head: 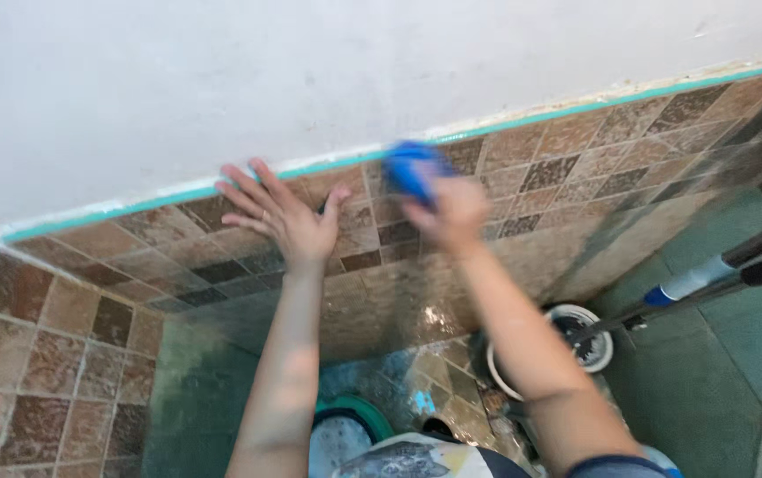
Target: The person scrubs the tiled walls of a bathroom using a blue scrub brush. They repeatedly dip the brush into a bucket of soapy water and scrub different sections of the wall, including the corners and the area near the door.
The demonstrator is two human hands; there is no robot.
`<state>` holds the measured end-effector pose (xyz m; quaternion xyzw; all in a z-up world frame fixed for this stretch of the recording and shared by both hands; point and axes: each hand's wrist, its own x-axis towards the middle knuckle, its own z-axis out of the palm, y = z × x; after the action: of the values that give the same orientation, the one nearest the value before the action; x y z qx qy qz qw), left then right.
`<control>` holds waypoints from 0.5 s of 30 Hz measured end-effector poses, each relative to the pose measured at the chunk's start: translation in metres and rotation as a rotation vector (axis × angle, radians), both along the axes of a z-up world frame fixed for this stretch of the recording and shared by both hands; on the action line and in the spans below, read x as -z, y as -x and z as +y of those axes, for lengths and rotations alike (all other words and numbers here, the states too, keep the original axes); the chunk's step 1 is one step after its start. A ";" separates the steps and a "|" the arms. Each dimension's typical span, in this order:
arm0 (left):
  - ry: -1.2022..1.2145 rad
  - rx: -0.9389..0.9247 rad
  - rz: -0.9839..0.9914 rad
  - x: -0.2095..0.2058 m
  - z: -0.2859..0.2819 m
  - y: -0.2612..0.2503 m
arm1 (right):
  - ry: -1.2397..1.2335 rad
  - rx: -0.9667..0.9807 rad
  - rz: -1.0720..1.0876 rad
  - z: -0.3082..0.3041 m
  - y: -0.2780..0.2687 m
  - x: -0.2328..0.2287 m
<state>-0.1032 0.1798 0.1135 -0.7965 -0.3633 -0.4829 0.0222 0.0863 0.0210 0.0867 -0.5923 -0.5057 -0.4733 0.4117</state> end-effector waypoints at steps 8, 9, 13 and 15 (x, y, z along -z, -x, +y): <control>0.026 -0.028 0.046 0.008 0.005 0.000 | -0.606 0.185 0.907 -0.073 -0.098 0.000; 0.040 -0.029 0.056 0.009 0.004 0.002 | -0.543 0.203 0.913 -0.058 -0.076 0.000; 0.060 -0.038 0.062 0.011 0.012 0.001 | -0.140 -0.089 0.549 -0.012 -0.011 0.019; 0.057 -0.047 0.062 0.017 0.011 0.001 | 0.079 -0.058 0.356 -0.027 -0.025 0.041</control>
<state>-0.1044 0.1908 0.0961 -0.8025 -0.3945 -0.4470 0.0221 0.1112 -0.0057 0.0459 -0.6676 -0.4598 -0.3287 0.4846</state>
